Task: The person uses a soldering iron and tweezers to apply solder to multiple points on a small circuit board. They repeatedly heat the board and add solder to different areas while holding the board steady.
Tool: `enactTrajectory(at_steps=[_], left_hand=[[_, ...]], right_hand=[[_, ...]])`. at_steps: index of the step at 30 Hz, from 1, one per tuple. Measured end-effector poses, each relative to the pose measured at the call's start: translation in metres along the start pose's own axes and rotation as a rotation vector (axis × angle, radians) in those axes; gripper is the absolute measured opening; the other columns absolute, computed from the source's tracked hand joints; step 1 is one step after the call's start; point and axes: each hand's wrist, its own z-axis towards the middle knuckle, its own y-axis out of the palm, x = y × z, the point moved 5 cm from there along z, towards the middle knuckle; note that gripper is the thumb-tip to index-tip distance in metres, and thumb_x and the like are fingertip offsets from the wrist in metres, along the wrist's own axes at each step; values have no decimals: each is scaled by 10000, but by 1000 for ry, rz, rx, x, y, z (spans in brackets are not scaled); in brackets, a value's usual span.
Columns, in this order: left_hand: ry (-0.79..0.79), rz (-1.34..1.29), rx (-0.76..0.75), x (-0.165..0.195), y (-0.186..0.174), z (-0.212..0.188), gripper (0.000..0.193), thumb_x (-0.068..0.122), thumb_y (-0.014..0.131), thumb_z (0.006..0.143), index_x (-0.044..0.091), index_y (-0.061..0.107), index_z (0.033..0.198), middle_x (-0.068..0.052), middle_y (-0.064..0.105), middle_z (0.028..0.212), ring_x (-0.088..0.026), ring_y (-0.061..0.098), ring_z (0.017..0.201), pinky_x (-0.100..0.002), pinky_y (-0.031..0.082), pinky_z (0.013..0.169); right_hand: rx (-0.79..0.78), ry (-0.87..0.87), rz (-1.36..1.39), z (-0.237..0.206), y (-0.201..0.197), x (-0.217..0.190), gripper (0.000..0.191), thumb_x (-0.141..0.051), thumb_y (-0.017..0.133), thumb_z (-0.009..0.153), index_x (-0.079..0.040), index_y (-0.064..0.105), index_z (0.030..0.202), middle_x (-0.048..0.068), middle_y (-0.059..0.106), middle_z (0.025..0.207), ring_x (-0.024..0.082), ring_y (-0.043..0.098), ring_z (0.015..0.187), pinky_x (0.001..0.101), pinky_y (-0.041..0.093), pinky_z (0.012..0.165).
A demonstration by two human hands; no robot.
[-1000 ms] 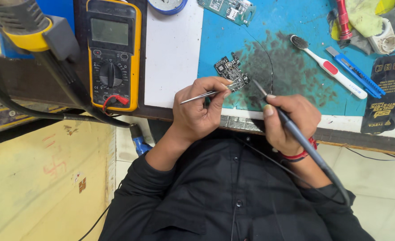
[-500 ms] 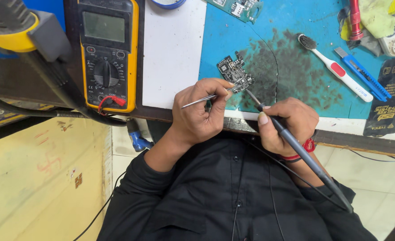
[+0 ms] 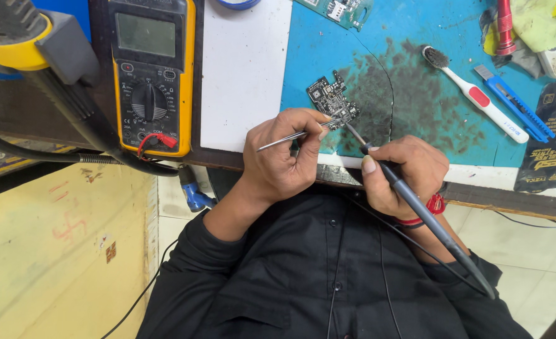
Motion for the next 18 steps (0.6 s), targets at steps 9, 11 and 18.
enactTrajectory(at_steps=[9, 11, 18], left_hand=[[-13, -2, 0, -1, 0, 0, 156, 6, 716, 989, 40, 565, 1009, -81, 744, 1032, -159, 714, 731, -264, 568, 656], [-15, -4, -2, -1, 1, 0, 155, 6, 715, 989, 39, 565, 1008, -81, 745, 1034, -158, 713, 729, -264, 568, 655], [-10, -3, 6, 0, 0, 0, 151, 6, 713, 991, 39, 567, 1009, -81, 743, 1032, -162, 716, 736, -273, 572, 675]], right_hand=[[-1, -6, -3, 1, 0, 0, 145, -37, 746, 893, -18, 615, 953, 117, 684, 806, 234, 621, 640, 310, 463, 566], [-2, -2, -4, 1, 0, 0, 143, -36, 744, 892, -18, 616, 954, 116, 684, 804, 232, 618, 637, 310, 462, 565], [-11, 4, -16, 1, 0, -1, 136, -36, 743, 895, -20, 622, 954, 113, 678, 798, 234, 616, 637, 311, 460, 565]])
